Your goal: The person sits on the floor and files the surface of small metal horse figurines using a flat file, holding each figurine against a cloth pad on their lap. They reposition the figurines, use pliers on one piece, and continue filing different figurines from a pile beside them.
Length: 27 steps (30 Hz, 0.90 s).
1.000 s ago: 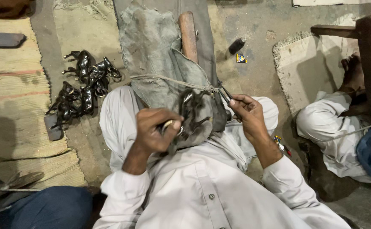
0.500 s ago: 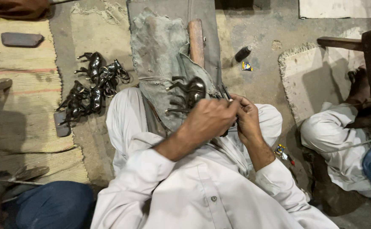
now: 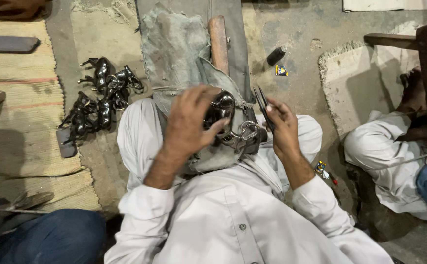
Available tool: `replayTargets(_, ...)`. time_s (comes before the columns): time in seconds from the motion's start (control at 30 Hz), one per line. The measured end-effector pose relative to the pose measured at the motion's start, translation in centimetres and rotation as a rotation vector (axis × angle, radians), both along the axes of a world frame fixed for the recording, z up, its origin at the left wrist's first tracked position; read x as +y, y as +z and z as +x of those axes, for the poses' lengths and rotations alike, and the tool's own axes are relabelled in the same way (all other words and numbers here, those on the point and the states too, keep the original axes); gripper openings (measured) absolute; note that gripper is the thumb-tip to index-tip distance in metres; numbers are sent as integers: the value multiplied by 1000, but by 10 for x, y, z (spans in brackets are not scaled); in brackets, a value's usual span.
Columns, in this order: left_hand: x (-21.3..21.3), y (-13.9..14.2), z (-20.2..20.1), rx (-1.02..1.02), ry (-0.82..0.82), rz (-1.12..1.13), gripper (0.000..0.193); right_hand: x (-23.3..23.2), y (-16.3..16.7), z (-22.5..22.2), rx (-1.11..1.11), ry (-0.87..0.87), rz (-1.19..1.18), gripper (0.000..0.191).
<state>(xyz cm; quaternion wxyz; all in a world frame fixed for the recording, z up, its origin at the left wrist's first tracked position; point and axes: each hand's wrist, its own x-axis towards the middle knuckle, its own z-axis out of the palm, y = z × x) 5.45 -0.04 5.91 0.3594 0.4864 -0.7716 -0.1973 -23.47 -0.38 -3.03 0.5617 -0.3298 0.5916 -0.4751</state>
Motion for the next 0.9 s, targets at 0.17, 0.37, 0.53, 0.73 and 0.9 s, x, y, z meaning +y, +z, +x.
replayTargets(0.17,10,3,24,-111,-26,83,91,-38,8,22,83,125,-153,47)
replayTargets(0.37,19,0,31,-129,21,120,85,-85,17,54,194,283,-252,59)
replayTargets(0.53,25,-3,40,-8,39,148,82,-85,25,69,617,353,-485,45)
replayTargets(0.73,31,-40,104,132,368,61,36,-48,33,55,347,345,-482,29)
replayTargets(0.9,54,-115,171,47,633,288,21,-12,28,45,382,446,-621,23)
